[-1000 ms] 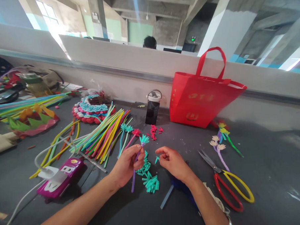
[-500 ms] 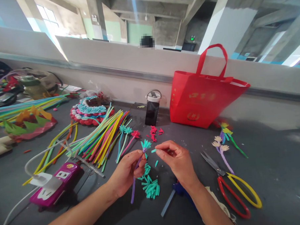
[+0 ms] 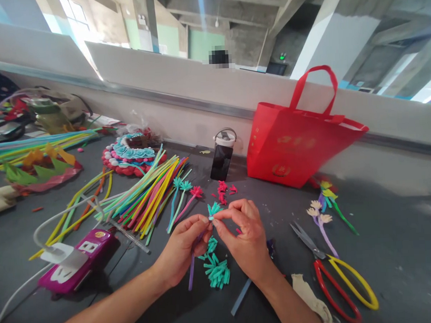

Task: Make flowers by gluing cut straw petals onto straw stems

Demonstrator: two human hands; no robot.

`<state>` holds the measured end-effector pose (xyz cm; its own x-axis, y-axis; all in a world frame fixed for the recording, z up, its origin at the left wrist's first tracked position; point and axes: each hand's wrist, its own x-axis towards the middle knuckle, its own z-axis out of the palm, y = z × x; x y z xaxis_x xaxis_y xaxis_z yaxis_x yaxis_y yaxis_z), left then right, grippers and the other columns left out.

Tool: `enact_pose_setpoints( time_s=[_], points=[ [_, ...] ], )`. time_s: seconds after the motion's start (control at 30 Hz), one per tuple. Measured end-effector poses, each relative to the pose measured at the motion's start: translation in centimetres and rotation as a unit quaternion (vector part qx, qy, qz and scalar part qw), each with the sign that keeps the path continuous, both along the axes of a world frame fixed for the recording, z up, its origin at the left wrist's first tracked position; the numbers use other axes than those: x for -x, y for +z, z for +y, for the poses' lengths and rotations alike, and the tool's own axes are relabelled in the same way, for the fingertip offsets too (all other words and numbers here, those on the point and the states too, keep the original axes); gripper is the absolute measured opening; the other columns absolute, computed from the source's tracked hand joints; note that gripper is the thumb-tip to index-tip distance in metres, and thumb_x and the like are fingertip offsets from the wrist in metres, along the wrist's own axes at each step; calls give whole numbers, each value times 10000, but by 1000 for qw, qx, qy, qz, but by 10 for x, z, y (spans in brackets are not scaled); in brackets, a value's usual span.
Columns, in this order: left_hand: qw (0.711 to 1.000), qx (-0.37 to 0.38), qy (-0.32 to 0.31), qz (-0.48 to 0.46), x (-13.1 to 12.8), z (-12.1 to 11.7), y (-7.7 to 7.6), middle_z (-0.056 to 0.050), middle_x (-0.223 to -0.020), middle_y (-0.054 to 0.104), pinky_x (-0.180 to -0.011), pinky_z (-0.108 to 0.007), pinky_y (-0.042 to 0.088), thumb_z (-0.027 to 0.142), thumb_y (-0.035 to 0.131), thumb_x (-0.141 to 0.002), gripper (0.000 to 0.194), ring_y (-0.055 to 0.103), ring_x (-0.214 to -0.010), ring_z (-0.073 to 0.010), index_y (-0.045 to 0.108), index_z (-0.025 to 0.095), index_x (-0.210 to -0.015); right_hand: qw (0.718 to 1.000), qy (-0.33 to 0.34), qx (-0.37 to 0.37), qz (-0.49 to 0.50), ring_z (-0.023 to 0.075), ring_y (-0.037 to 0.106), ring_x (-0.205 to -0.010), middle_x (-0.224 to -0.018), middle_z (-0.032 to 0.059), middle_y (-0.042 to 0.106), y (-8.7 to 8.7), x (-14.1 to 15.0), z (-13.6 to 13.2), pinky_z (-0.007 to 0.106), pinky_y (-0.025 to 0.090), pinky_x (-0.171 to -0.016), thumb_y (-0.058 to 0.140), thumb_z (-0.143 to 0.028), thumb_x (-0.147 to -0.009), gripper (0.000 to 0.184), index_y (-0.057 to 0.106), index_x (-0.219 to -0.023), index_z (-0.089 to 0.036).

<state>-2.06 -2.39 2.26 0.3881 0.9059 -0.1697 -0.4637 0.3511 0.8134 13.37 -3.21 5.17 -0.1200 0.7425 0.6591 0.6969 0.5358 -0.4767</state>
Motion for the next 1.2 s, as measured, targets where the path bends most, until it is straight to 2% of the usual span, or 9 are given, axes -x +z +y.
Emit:
enact_pose_setpoints(
  time_s=[0.5,1.2],
  points=[
    [999,-18,18,35,-1,-1,-1,36,-598,472,-446,-219,185,382,632,-828,252,325,-467,-50,548,156,-756,1000,-28,-10,-1,186,563,-867,-852,9,562,-1,-3,-1,325,448,-779,662,-225,-849,28,676,-832,-242],
    [997,-53,22,49,-1,-3,3,32,-595,507,-454,-233,178,380,647,-819,256,302,-464,-51,551,156,-740,998,-51,-43,-11,187,539,-816,-810,9,551,-4,2,-2,353,439,-752,644,-182,-847,49,627,-815,-214]
  ],
)
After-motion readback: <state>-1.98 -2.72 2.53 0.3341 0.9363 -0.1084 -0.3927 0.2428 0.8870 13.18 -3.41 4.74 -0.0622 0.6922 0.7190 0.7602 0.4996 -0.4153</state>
